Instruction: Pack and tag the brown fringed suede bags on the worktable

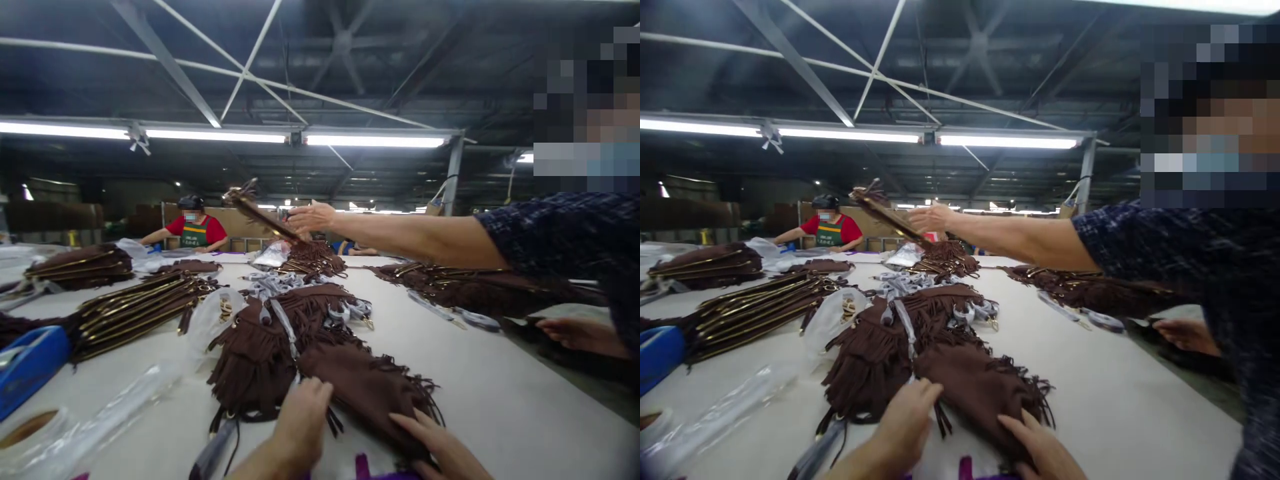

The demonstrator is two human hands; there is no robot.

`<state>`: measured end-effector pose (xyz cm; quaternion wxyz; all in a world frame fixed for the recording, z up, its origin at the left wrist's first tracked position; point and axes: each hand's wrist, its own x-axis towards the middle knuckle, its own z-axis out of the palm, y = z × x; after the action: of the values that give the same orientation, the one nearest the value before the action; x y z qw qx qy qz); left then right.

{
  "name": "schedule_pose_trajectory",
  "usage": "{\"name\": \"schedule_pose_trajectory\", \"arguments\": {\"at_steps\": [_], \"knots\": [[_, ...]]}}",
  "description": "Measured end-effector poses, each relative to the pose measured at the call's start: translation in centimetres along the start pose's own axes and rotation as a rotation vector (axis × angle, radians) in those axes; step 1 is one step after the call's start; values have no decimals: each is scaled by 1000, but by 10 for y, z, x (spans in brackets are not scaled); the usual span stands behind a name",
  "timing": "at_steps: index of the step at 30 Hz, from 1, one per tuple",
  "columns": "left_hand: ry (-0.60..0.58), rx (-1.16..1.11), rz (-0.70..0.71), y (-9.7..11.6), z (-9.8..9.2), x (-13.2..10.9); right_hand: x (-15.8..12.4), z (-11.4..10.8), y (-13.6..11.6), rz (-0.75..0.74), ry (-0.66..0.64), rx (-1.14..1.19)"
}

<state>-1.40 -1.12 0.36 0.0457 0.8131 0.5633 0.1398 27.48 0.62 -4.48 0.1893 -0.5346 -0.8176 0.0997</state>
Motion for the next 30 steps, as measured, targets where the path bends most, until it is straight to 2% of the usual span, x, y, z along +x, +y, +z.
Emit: {"name": "schedule_pose_trajectory", "arguments": {"at_steps": [1,3,6,9,12,14,16,17,20,22,25,30], "knots": [[29,115,-74,-13,-9,0,1,-6,3,-1,-6,-1],[55,188,-133,-37,-21,2,6,-19,11,-31,-26,30],[71,180,-55,-61,-28,12,17,-37,22,-122,-79,73],[75,197,66,-71,-29,26,25,-48,19,-129,-37,-117],[57,218,167,-70,-26,39,31,-46,-16,-43,120,-440],[51,232,210,-67,-20,47,35,-35,-55,-50,163,-452],[47,247,238,-63,-15,53,41,-20,-95,-18,122,-316],[45,255,248,-61,-14,55,45,-12,-113,-13,54,-248],[37,277,274,-59,-17,58,58,10,-148,-177,-116,-249],[24,290,288,-60,-25,56,67,19,-159,-229,-173,-311],[13,313,272,-65,-41,47,74,23,-167,-237,-179,-369],[12,361,180,-89,-63,23,68,13,-163,-338,-198,-449]]}}
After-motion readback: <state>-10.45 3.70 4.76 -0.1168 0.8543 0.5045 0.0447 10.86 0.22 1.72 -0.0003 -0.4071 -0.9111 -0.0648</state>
